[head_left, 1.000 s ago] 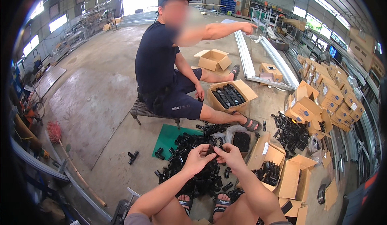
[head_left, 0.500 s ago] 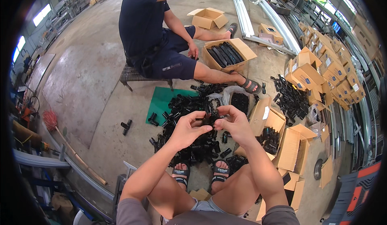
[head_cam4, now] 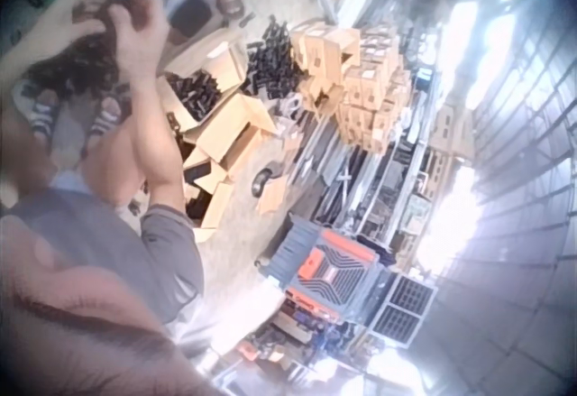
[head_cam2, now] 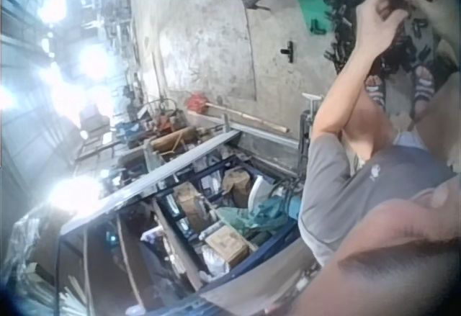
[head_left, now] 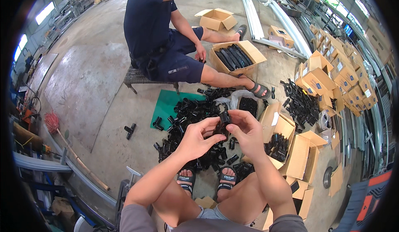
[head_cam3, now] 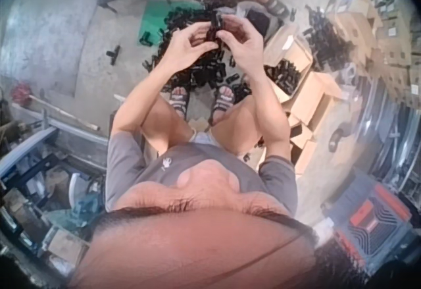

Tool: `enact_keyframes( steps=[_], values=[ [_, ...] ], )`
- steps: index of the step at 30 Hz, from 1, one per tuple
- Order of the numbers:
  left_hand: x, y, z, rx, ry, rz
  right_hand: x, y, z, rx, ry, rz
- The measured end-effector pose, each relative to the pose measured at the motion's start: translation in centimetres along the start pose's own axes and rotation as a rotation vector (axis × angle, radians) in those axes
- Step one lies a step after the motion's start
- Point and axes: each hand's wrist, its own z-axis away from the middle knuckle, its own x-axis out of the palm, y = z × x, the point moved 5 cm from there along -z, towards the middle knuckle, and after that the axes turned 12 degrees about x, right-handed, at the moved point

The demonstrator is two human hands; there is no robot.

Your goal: The person sorts black plastic connectors by hand, picking them from a pile on the floor and placing them into various cardboard boxes.

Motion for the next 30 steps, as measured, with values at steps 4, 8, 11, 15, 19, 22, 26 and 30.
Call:
enact_keyframes(
  steps=[4, 8, 11, 15, 19, 22, 26, 30],
  values=[
    [-0.4, -0.1, 0.4, -0.026, 0.018, 0.023, -0.2, -0.1, 0.3, -0.043, 0.031, -0.024],
    [-0.2, -0.9, 1.2, -0.054, 0.014, 0.064, 0.0, -0.6, 0.5, -0.094, 0.003, 0.171],
    [-0.6, -0.5, 0.9, -0.043, 0.012, -0.016, 0.4, -1.0, 0.6, -0.061, 0.015, 0.151],
    [-0.4, 0.5, 0.7, -0.002, -0.029, -0.104, 0.2, -0.3, 0.4, -0.024, 0.018, 0.074],
    [0.0, 2.2, 0.7, 0.025, -0.032, -0.189, 0.1, -0.1, 0.1, -0.052, -0.019, 0.084],
    [0.3, 2.7, 0.6, 0.079, -0.059, -0.241, 0.2, -0.5, 0.4, -0.046, -0.032, 0.094],
    [0.5, 2.9, 0.5, 0.148, -0.098, -0.265, 0.2, -0.7, 0.5, -0.031, -0.003, 0.045],
    [0.7, 3.3, 0.5, 0.193, -0.102, -0.302, -0.2, -0.4, 0.3, -0.003, -0.005, 0.092]
  ],
)
